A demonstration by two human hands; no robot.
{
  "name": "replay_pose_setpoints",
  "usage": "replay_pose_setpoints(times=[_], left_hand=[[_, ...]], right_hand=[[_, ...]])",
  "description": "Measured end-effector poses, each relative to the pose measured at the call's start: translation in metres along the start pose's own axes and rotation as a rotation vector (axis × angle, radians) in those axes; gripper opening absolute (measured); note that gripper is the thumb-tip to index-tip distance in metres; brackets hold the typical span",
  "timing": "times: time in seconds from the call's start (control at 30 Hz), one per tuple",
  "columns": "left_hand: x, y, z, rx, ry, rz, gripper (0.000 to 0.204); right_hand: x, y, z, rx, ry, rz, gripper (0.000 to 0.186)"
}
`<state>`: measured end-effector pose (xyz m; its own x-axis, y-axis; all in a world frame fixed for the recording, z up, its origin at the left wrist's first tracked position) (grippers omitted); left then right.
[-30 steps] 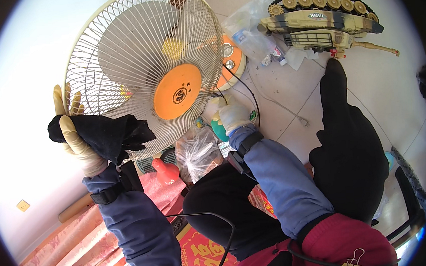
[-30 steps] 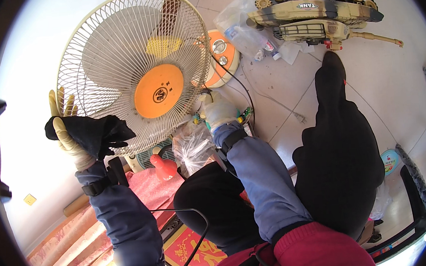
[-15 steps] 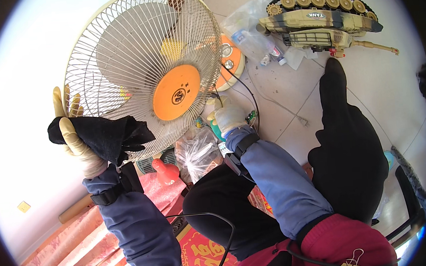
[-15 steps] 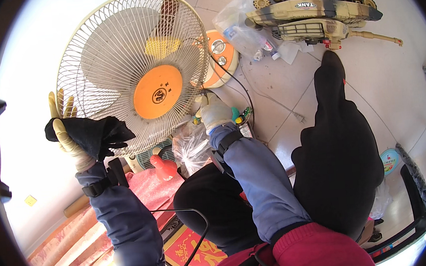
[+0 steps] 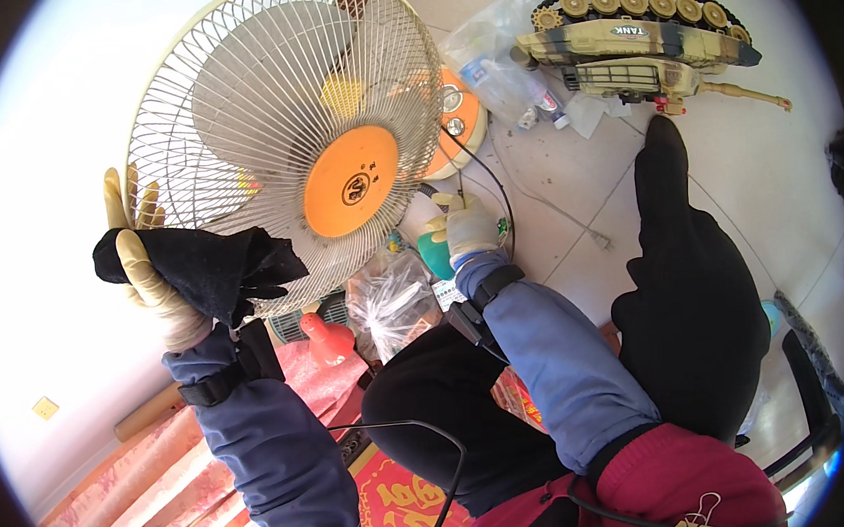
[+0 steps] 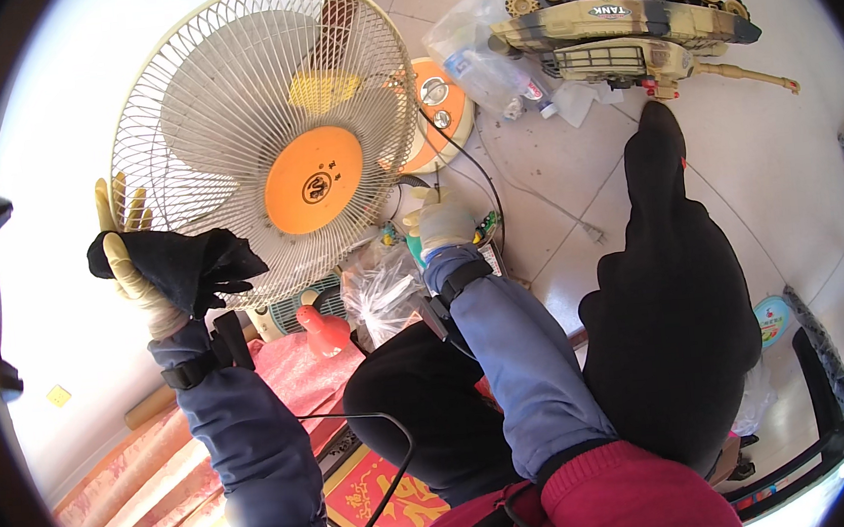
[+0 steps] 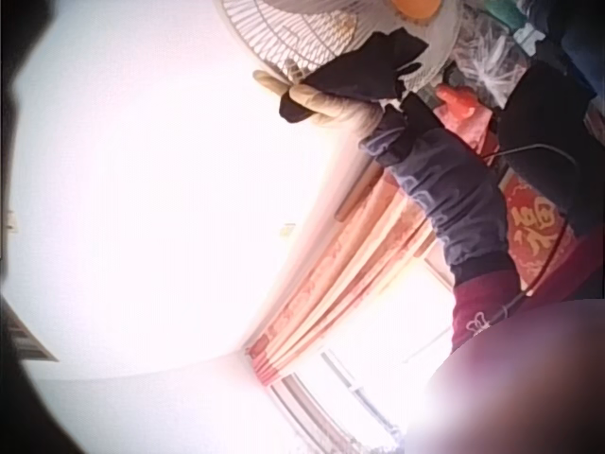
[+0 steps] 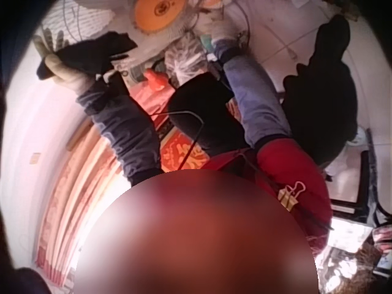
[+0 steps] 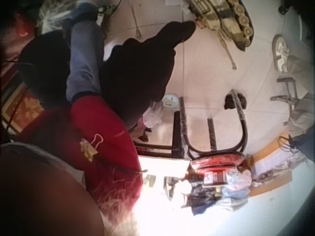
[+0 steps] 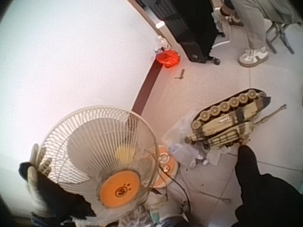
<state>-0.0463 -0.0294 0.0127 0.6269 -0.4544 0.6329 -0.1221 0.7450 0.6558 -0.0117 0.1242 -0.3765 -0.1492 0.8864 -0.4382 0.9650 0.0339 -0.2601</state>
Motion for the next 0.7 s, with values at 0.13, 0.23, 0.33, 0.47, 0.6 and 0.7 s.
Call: replay_pose_setpoints(times=[0.13,0.23,0.33,0.47,0.6,0.7], left_hand=[[-0.002,0.000,-0.001,0.021,0.009,-0.036,0.075],[-0.005,0.001,-0.002,0.015,-0.007,-0.040,0.076],[-0.003,0.003,0.002,-0.003,-0.019,0.004,0.077],[-0.003,0.000,-0.006,0.033,-0.002,-0.047,0.076],[0.000,0.001,-0.004,-0.008,0.052,-0.107,0.052],[0.002,0.007,-0.008,-0.067,0.086,-0.077,0.036]], right_hand=[[0.020,0.008,0.012,0.035,0.091,0.122,0.030],[0.036,0.032,0.020,-0.140,0.114,0.137,0.027],[0.041,0.059,0.022,-0.461,0.083,0.212,0.024],[0.033,0.051,0.023,-0.390,-0.019,0.177,0.034],[0.037,0.035,0.026,-0.316,-0.075,-0.023,0.034],[0.039,0.030,0.014,0.037,-0.062,-1.724,0.032]])
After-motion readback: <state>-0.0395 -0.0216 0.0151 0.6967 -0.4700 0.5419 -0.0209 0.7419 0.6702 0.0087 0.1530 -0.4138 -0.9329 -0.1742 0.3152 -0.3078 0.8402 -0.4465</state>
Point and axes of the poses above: each hand's wrist, its own z-axis towards the middle knuckle, its own x-axis out of the back of the hand, y = z × x, the point moved 6 cm from there along z, towards the middle knuckle, and after that the axes turned 11 degrees about -x, right-handed, at the moved point
